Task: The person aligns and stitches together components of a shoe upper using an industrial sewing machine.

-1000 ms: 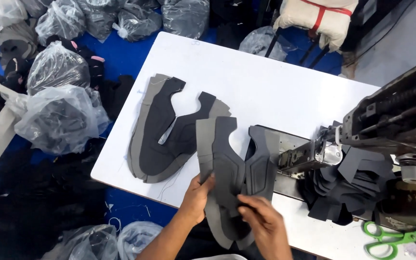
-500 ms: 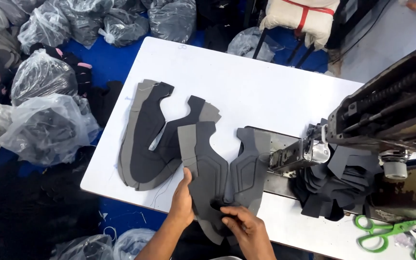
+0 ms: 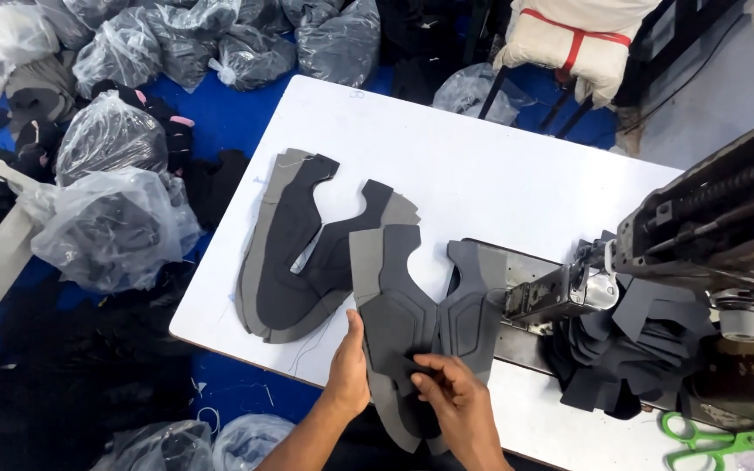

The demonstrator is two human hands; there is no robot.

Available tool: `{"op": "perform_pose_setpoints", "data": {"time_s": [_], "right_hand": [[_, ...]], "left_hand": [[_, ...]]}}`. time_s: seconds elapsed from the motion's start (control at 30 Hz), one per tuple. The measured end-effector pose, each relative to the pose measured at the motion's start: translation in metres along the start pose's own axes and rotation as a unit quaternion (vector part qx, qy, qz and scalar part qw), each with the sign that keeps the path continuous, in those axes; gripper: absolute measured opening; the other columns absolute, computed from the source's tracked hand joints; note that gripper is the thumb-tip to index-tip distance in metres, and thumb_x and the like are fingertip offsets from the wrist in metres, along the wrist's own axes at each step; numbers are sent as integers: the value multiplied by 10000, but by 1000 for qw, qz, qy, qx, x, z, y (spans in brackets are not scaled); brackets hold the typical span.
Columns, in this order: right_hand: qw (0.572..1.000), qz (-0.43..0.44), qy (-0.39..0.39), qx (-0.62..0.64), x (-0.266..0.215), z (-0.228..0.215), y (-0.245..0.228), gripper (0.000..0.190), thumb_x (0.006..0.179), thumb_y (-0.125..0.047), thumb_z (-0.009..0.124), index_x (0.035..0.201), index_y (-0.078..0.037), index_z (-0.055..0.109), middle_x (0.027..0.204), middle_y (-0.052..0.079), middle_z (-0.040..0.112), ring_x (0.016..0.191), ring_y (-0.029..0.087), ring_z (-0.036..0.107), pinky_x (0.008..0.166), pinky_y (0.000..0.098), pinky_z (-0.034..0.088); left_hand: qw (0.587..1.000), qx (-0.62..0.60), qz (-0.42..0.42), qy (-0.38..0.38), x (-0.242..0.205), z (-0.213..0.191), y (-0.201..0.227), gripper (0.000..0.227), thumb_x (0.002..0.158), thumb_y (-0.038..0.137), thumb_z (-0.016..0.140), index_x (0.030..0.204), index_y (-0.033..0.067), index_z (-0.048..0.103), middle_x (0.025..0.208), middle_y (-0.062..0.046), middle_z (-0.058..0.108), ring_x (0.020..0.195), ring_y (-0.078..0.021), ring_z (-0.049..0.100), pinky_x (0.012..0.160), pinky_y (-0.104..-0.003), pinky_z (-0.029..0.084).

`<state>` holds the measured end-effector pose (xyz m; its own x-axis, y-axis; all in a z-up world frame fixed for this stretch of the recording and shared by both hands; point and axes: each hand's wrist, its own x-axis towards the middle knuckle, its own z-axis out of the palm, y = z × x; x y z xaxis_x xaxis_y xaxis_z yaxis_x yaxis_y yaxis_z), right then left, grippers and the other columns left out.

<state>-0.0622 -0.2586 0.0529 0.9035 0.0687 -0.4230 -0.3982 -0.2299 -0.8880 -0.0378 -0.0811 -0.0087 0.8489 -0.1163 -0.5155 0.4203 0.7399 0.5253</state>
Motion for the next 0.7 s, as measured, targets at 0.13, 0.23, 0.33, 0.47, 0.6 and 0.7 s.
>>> {"op": "perform_pose_setpoints", "data": {"time_s": [0.13,0.23,0.33,0.47,0.6,0.7], "right_hand": [[1000,-24,-4,16,0,1,-1,269,887,-91,730,1145,-18,752,973,27,672,786,94,669,717,265,599],[1000,-12,-3,26,2,2,1,268,892,-92,728,1146,-12,751,966,25,660,782,92,656,721,264,606],[999,-4,-1,33,3,2,2,267,897,-96,728,1147,-7,753,961,24,650,775,91,645,718,265,603],[1000,-3,-1,28,3,3,2,268,896,-101,731,1146,-8,753,959,22,650,769,89,644,715,263,601],[1000,-7,-1,19,3,2,2,271,893,-108,735,1145,-11,746,966,21,659,768,89,655,710,260,600],[998,-43,38,-5,7,-8,22,275,893,-118,744,1145,-9,745,991,32,680,789,101,667,716,263,588]], "left_hand": [[999,14,21,-27,-4,4,3,825,979,641,367,1447,-29,475,1382,-157,607,1224,-245,610,1017,-374,516],[998,50,25,-20,-6,3,3,841,968,660,359,1425,-35,487,1343,-171,619,1186,-252,621,981,-382,527],[997,67,33,-4,-6,-2,1,832,963,658,362,1407,-32,505,1333,-156,634,1170,-226,628,975,-354,525],[996,75,42,-8,2,-14,-8,755,1005,607,406,1335,-56,553,1254,-143,660,1112,-200,637,941,-351,529],[983,157,89,-25,2,-9,-7,428,984,348,638,1221,-8,657,1113,-84,708,1032,-154,639,898,-323,520],[978,179,105,2,6,-10,-6,339,965,264,702,1163,-11,704,1068,-62,722,1006,-140,631,898,-311,507]]}}
